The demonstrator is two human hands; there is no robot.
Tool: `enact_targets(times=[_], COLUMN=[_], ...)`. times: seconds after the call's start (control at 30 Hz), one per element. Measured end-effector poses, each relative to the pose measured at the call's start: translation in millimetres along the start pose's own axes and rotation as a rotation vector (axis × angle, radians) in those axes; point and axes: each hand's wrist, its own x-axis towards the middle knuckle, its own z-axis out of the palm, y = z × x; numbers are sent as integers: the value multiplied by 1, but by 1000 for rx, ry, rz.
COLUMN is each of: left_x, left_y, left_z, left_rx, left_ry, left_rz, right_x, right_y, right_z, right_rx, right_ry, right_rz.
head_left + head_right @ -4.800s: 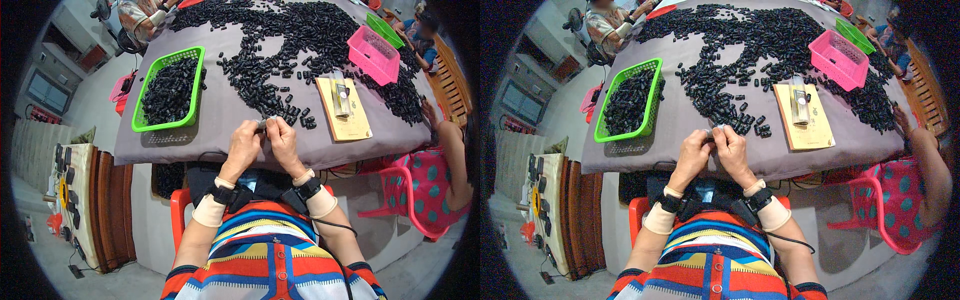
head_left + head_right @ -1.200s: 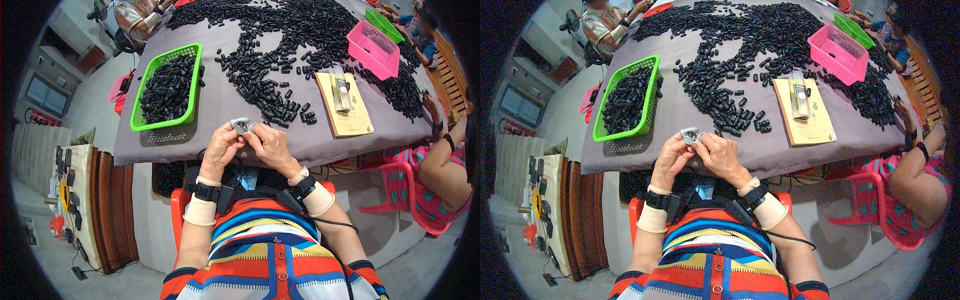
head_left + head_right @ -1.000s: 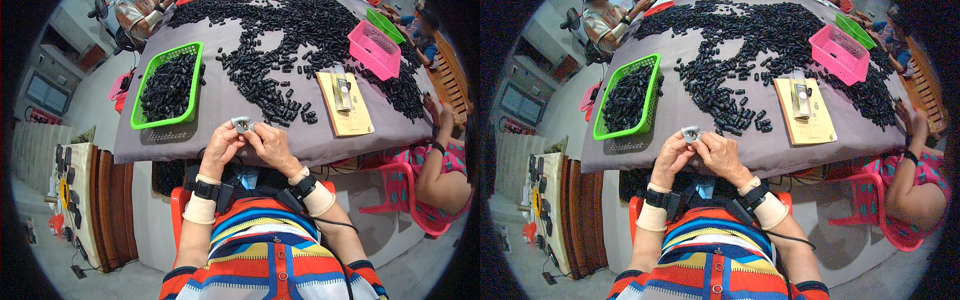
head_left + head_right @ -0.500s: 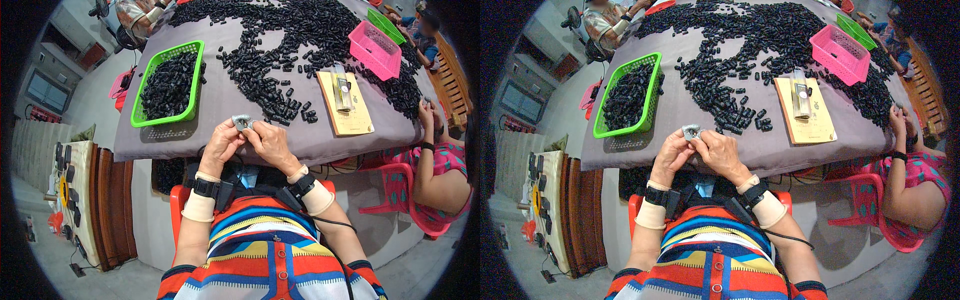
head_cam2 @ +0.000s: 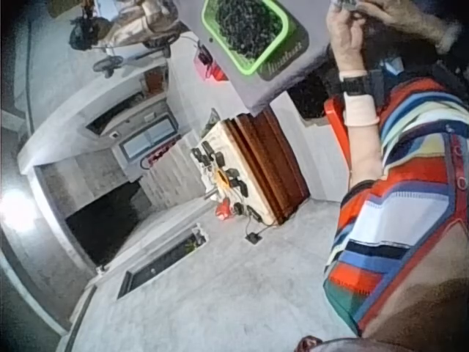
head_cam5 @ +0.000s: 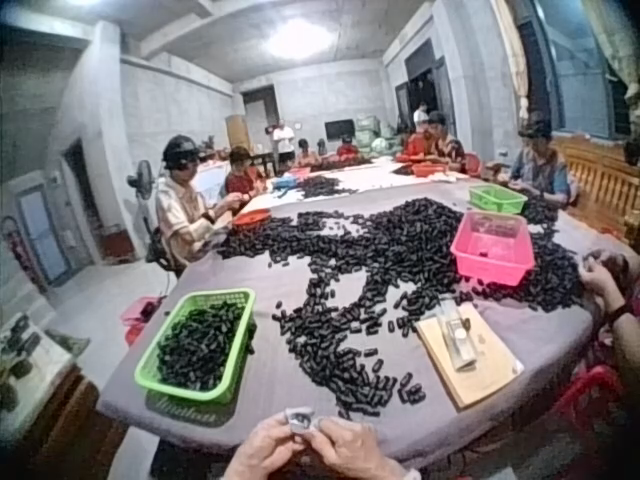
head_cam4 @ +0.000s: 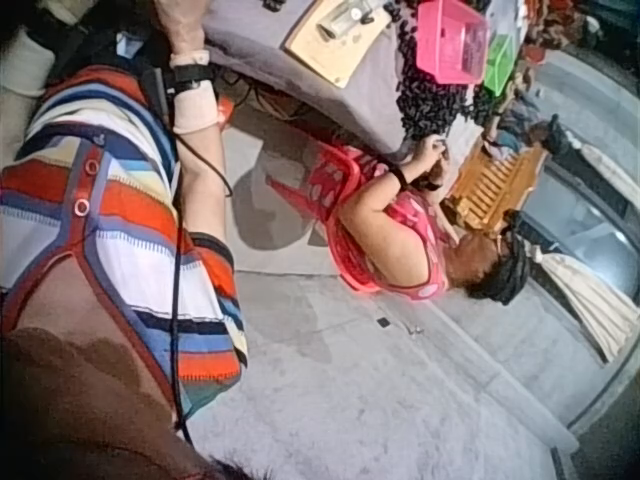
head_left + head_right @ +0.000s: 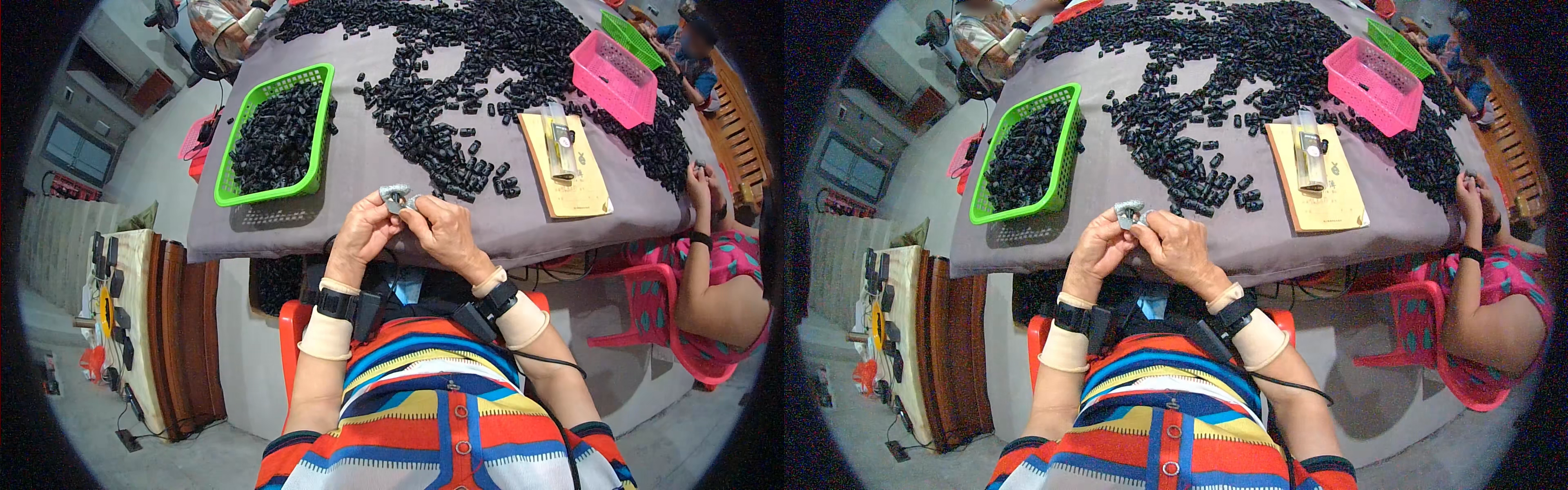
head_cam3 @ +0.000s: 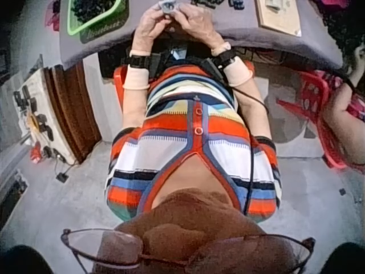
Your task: Assembling small grey and black shoe components at a workbench.
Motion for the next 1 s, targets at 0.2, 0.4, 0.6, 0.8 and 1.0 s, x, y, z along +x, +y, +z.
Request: enact_targets(times=[0.2, 0.4, 0.6, 0.8, 1.0], left_x=[0, 6, 2, 3, -1], left_y=[1, 1, 4, -3, -1], left_z=[-1, -4, 1, 4, 12], left_rx=[9, 4, 76, 25, 72], left_ry=[-4, -9, 18, -7, 64], left_rz=[6, -6, 0, 12, 17], right_x=[1, 4, 4, 2, 0], right_y=[0, 5, 3, -4, -2], right_z=[1, 2, 6, 1, -1], right_rx=[0, -10, -22, 16, 116], right_ry=[1, -1, 20, 29, 73], right_rz=[-10, 0, -6, 10, 139])
